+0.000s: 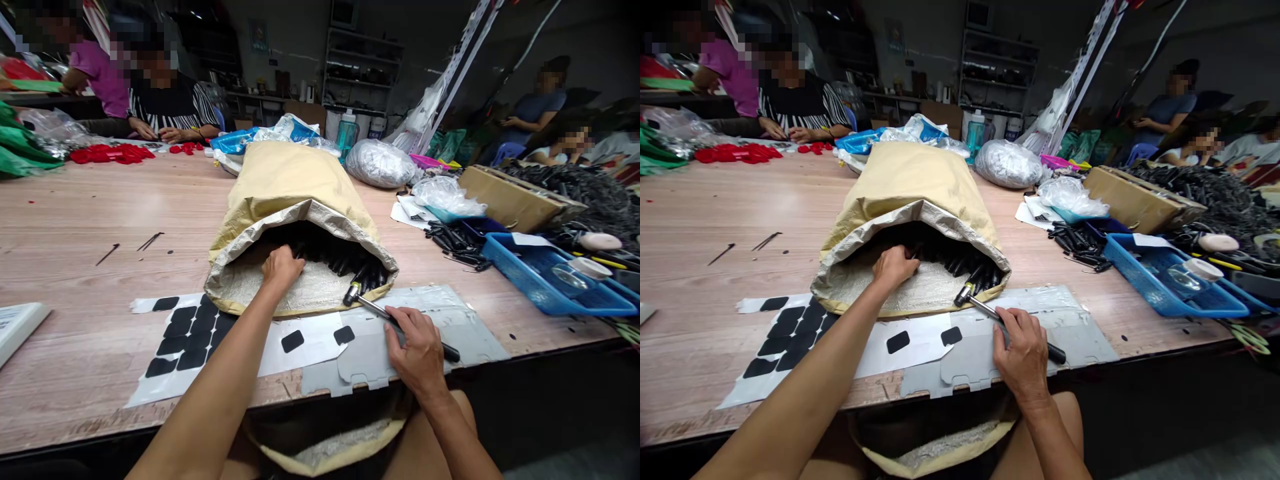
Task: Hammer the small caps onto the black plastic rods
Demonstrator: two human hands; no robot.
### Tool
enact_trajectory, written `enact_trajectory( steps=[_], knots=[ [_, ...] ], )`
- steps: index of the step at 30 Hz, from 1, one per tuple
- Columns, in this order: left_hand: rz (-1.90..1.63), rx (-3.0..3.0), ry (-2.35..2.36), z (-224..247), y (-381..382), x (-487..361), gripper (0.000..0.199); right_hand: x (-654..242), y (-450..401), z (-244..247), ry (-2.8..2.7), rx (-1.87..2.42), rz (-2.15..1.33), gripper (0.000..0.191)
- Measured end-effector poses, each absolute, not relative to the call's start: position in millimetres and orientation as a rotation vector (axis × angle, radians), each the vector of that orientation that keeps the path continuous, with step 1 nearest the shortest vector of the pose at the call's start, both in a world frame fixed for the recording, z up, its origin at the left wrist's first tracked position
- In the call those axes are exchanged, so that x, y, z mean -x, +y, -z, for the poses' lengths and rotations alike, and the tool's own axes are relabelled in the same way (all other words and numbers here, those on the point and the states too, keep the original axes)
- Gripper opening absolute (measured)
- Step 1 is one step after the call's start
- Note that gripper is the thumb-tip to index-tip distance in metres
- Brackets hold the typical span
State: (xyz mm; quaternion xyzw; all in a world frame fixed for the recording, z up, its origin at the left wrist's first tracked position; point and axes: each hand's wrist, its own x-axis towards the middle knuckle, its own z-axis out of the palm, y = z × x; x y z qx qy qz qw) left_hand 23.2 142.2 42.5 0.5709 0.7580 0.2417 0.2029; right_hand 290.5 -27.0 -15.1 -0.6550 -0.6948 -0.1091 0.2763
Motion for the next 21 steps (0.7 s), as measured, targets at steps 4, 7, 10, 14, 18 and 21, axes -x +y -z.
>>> enact_trajectory(
  steps=[4, 7, 10, 14, 18, 21],
  knots=[
    [-0.675, -1.914, 1.898, -47.6, 81.7, -11.1, 0.017, -289.5, -22.6, 8.8, -1.925, 1.816, 0.315, 0.031],
    [-0.599, -2.102, 1.473, -40.9, 34.8, -8.9, 0.014, -289.3, -13.5, 0.7, -2.056, 1.807, 0.259, 0.022],
    [-0.590, -2.141, 1.288, -26.8, 8.1, -11.1, 0.013, -285.7, -9.8, -5.2, -2.109, 1.792, 0.220, 0.018],
    [-0.713, -2.098, 1.274, -12.8, 2.0, -13.8, 0.014, -276.3, -27.5, -7.0, -1.926, 1.787, 0.109, 0.020],
    [-0.771, -2.062, 1.251, -9.3, 4.5, -12.2, 0.015, -266.4, -57.0, -7.7, -1.735, 1.628, -0.111, 0.023],
    [-0.785, -2.029, 1.251, -8.6, 4.3, -10.8, 0.012, -258.8, -72.3, -9.8, -1.700, 1.547, -0.193, 0.030]
  ],
)
